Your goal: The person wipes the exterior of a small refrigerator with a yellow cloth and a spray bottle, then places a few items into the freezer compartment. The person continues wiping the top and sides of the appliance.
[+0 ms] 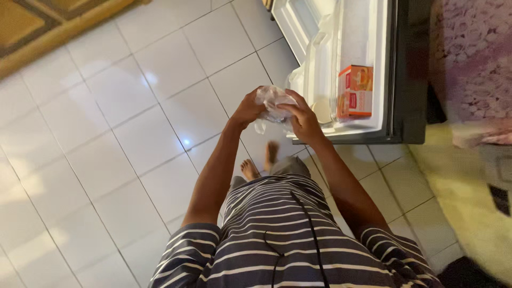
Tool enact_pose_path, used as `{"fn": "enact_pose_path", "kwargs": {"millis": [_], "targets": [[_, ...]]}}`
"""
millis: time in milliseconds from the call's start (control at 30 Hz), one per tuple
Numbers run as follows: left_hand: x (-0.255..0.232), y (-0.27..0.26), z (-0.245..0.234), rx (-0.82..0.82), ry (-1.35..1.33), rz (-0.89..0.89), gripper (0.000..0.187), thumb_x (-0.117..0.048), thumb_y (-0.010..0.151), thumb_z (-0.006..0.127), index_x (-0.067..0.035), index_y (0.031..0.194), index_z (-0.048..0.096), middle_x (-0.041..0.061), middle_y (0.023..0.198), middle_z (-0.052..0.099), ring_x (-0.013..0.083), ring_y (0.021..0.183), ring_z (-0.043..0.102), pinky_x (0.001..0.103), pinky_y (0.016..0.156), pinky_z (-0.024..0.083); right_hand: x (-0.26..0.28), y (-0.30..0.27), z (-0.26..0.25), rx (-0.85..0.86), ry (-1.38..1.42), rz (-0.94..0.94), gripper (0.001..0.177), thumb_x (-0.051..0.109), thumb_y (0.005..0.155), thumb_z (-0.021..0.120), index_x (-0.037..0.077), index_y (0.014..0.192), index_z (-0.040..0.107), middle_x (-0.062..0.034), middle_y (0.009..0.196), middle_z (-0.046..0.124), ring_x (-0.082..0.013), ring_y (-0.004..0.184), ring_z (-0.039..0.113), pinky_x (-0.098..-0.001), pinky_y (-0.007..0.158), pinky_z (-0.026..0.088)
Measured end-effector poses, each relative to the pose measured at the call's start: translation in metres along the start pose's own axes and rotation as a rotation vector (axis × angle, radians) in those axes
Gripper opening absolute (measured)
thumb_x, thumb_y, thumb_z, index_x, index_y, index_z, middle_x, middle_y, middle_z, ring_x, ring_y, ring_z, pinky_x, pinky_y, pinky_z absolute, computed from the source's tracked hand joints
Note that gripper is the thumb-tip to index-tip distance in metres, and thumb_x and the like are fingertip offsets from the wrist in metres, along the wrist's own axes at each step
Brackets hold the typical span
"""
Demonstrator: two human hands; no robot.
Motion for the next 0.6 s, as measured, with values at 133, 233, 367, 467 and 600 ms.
{"fn": "enact_pose_path", "kwargs": {"millis": [133,233,367,467,600], "targets": [[0.014,0.069,-0.008,0.009,-0.031,-0.018,0.054,-0.001,0.086,0.064,-0.009,0.139,0.059,0.007,0.115,0.072,0.0179,0.099,0.072,0.034,0.081,0.063,-0.036,0.022,-0.012,-0.088,0.101,0.012,0.058,0.008,0.092,0.067,0.015,0.149,0.056,-0.0185,0.169,0.029,-0.0402,0.155,0.034,-0.0532,0.124,0.035],[0.006,0.132,-0.002,0.08,-0.011,0.012,0.056,0.001,0.084,0.064,-0.009,0.139,0.058,0.008,0.118,0.072,0.0176,0.101,0.071,0.033,0.082,0.063,-0.066,0.051,-0.019,-0.231,-0.066,0.061,0.058,0.022,0.093,0.077,0.019,0.147,0.056,-0.0215,0.164,0.028,-0.0432,0.147,0.036,-0.0538,0.116,0.037],[0.018,0.186,0.014,0.191,0.192,-0.113,0.048,-0.003,0.091,0.064,-0.006,0.138,0.061,0.011,0.12,0.072,0.0211,0.103,0.071,0.035,0.083,0.063,-0.088,0.067,-0.02,-0.401,-0.37,0.094,0.057,0.021,0.089,0.079,0.028,0.143,0.061,-0.0224,0.158,0.037,-0.0438,0.133,0.048,-0.052,0.109,0.044],[0.021,0.22,0.028,0.363,0.002,-0.257,0.047,-0.006,0.093,0.064,-0.002,0.139,0.057,0.016,0.127,0.067,0.0291,0.108,0.07,0.043,0.085,0.061,-0.118,0.074,-0.022,-0.403,-0.368,0.193,0.058,0.011,0.092,0.076,0.024,0.146,0.059,-0.0232,0.158,0.043,-0.0438,0.127,0.053,-0.0509,0.105,0.049],[0.029,0.274,0.05,0.51,-0.162,-0.41,0.051,-0.009,0.097,0.062,0.002,0.145,0.049,0.022,0.146,0.05,0.0378,0.121,0.062,0.051,0.09,0.058,-0.167,0.084,-0.05,-0.596,-0.454,0.25,0.056,0.008,0.092,0.071,0.024,0.144,0.06,-0.0214,0.156,0.047,-0.0406,0.126,0.057,-0.0479,0.104,0.051]]}}
Point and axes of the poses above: each hand's wrist, its own y-axis towards the middle knuckle, its own z-axis out of the palm, x = y × z, the point moved 9 cm from there along y, towards the middle knuckle
